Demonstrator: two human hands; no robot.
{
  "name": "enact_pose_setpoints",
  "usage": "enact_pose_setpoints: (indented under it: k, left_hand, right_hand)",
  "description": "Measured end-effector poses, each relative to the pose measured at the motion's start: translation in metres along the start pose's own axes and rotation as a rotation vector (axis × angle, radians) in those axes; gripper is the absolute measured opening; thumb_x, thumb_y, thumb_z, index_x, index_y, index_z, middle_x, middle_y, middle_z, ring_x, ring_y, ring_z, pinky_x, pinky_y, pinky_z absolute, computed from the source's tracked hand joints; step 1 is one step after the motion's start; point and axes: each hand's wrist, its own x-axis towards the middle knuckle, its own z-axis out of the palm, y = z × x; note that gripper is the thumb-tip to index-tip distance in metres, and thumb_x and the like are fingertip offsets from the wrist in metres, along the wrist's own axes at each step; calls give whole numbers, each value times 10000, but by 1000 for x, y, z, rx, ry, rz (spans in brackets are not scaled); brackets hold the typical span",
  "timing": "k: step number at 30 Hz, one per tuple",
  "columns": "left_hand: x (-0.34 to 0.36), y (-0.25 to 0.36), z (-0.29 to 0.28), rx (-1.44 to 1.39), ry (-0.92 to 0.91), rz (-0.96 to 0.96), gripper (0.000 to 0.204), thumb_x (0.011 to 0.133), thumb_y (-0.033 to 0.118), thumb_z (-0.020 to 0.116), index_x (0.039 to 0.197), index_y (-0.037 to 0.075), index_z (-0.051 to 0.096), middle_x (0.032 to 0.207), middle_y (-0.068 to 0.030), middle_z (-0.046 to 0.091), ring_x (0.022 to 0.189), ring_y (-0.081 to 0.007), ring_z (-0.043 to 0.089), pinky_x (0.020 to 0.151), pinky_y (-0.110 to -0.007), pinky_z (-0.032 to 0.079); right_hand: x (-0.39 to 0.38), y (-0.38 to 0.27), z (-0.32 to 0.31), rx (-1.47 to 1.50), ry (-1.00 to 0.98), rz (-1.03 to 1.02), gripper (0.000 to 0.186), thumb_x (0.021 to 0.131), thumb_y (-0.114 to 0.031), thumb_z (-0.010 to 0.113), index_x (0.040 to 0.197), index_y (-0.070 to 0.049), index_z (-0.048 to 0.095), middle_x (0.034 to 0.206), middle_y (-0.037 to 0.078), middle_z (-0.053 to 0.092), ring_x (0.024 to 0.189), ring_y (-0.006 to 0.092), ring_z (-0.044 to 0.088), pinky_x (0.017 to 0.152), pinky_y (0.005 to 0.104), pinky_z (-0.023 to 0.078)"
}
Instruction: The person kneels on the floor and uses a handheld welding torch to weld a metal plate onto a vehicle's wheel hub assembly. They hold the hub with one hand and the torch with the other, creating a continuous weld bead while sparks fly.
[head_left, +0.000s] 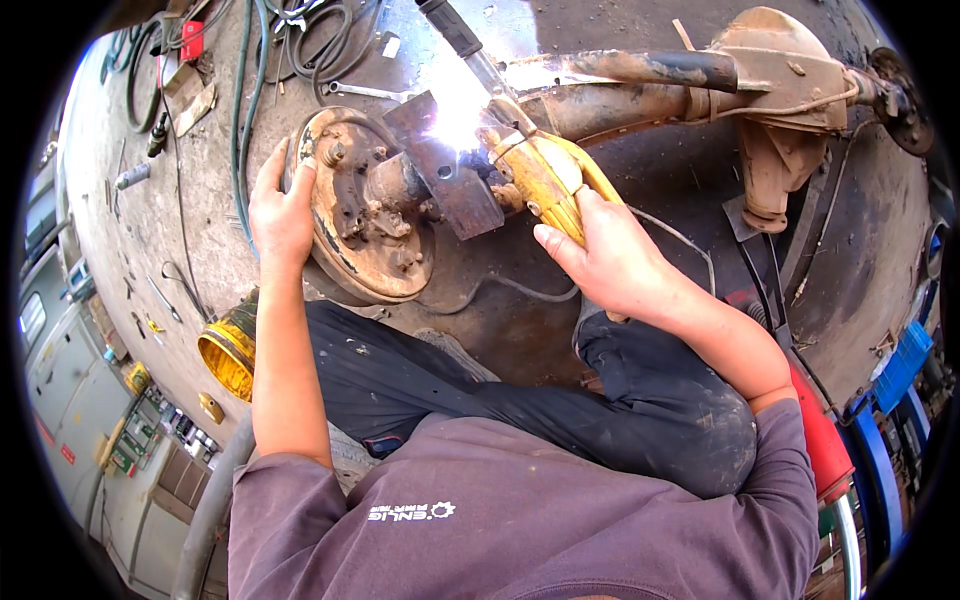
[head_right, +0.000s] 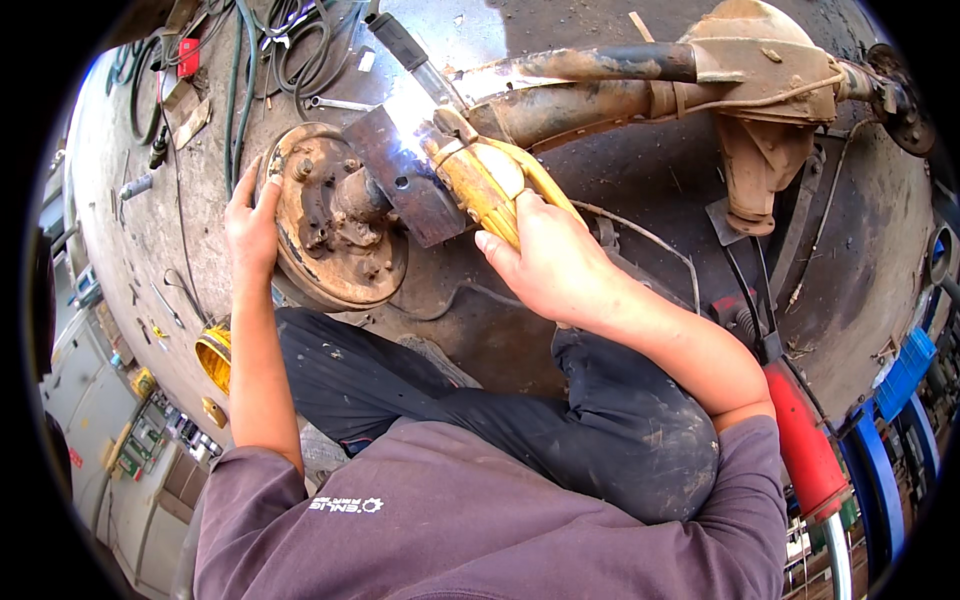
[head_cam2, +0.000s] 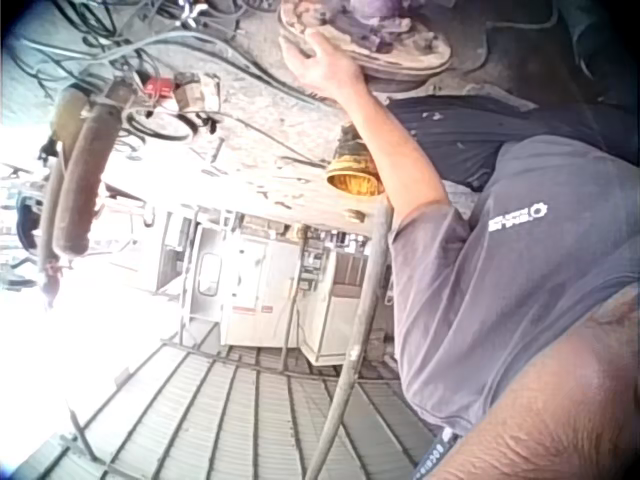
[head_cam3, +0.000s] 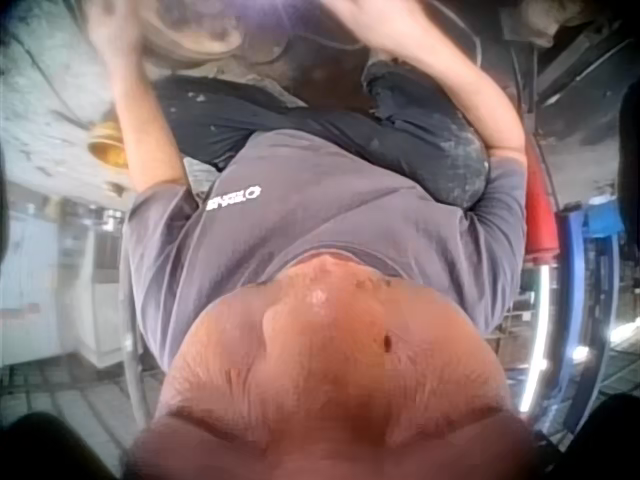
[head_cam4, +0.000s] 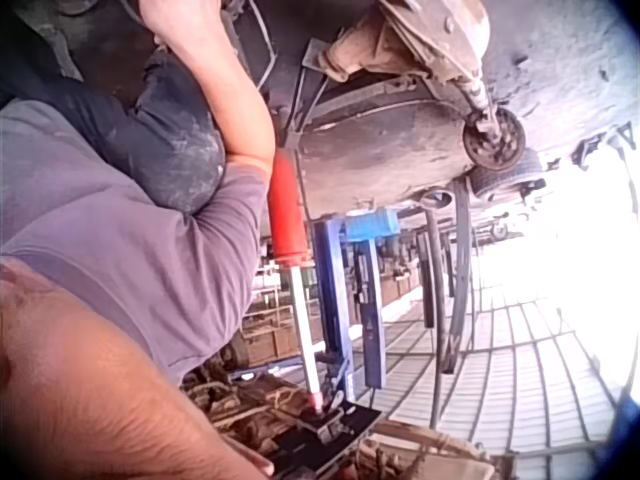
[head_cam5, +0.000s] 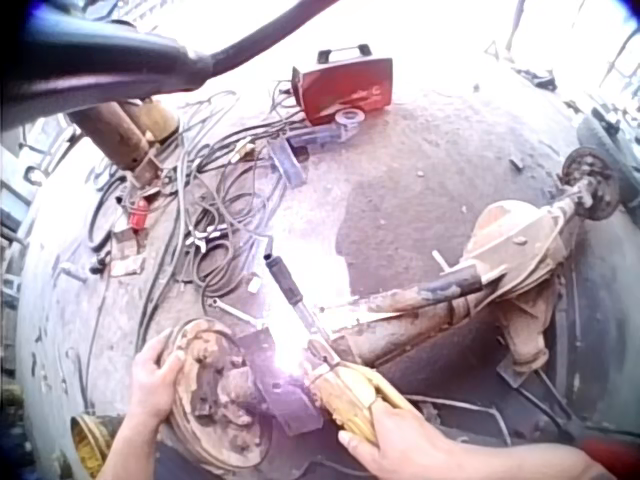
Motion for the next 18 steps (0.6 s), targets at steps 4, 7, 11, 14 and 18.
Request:
enact_pose_setpoints:
  k: [4, 7, 11, 14, 18]
  left_hand:
    - [-1, 2, 0, -3, -3, -10, 592, 973, 308, 710, 1456, -21, 618, 1459, -218, 644, 1379, -322, 591, 1175, -375, 413]
    - [0, -1, 1, -23, -4, -8, 590, 974, 310, 711, 1454, -21, 620, 1455, -223, 645, 1378, -325, 592, 1174, -374, 413]
    - [0, -1, 1, -3, 0, 2, 588, 974, 311, 712, 1450, -22, 622, 1454, -227, 644, 1378, -329, 592, 1175, -378, 413]
    - [1, -2, 0, 12, 2, 7, 587, 973, 312, 713, 1446, -24, 625, 1454, -224, 645, 1378, -328, 592, 1176, -379, 413]
    - [2, -3, 1, 13, 4, 9, 586, 969, 311, 716, 1441, -24, 628, 1453, -220, 647, 1375, -325, 595, 1172, -379, 418]
  right_hand:
    - [1, 3, 4, -8, 15, -8, 509, 1029, -332, 672, 1075, 166, 580, 952, 373, 691, 966, 516, 699, 905, 537, 548]
    - [1, 4, 5, -4, 19, -17, 507, 1029, -329, 670, 1078, 167, 578, 946, 375, 690, 957, 516, 701, 898, 537, 551]
    - [1, 0, 4, -12, 3, 14, 503, 1032, -326, 662, 1081, 167, 576, 946, 377, 690, 958, 515, 702, 902, 540, 550]
    - [2, 0, 4, -27, -10, 14, 505, 1035, -329, 657, 1088, 167, 571, 953, 378, 691, 968, 514, 703, 912, 541, 547]
    - [0, -1, 2, -18, -14, 19, 515, 1037, -332, 654, 1100, 171, 562, 968, 380, 692, 990, 510, 702, 922, 539, 546]
